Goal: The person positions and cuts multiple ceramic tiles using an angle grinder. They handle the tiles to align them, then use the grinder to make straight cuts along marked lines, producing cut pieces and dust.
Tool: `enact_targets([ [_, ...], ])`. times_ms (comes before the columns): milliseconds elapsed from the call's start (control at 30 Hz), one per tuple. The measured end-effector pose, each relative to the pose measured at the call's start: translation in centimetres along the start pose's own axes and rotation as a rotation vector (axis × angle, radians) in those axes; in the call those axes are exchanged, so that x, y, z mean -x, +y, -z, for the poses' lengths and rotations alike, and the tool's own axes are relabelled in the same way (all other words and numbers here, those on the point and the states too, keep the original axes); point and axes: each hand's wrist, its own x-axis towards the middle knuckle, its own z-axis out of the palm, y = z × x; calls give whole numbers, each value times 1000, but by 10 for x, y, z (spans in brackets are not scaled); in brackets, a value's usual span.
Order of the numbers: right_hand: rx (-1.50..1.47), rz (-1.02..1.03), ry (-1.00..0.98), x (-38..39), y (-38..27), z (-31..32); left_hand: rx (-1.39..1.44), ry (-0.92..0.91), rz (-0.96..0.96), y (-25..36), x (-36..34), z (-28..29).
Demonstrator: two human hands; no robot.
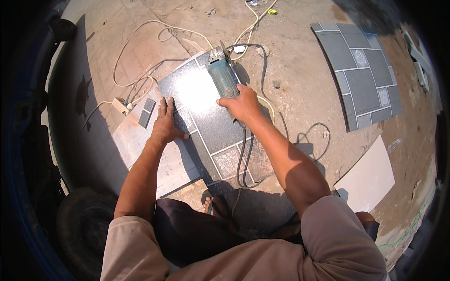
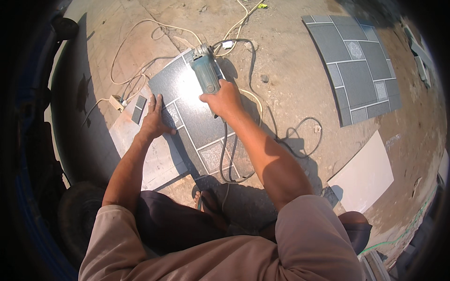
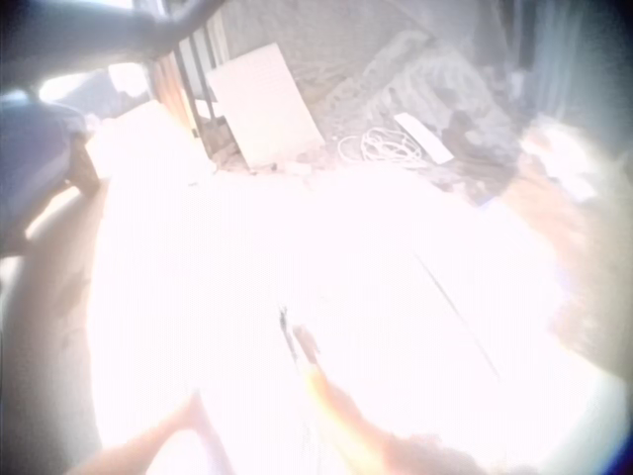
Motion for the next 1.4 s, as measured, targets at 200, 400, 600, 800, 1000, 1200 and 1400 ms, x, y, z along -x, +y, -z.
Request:
enact_targets([
  [200, -14, -58, -84, 43, 11, 13, -12, 1, -10, -6, 0, -1],
  [400, -12, -11, -33, 74, 43, 14, 0, 3, -17, -2, -3, -1],
  [600, -69, -101, -161, 101, 42, 29, 12, 38, -43, -16, -4, -9],
  [800, -42, -114, -151, 121, 55, 34, 72, 26, -27, -7, -5, -7],
  [1000, -44, -104, -135, 133, 61, 38, 68, 32, -24, -8, -6, -8],
  [1200, -37, -39, -62, 152, 44, 41, 70, 23, -14, -11, -5, -6],
  [1400, -71, 135, -35, 92, 5, 10, 42, 21, -11, -8, -2, -3],
])
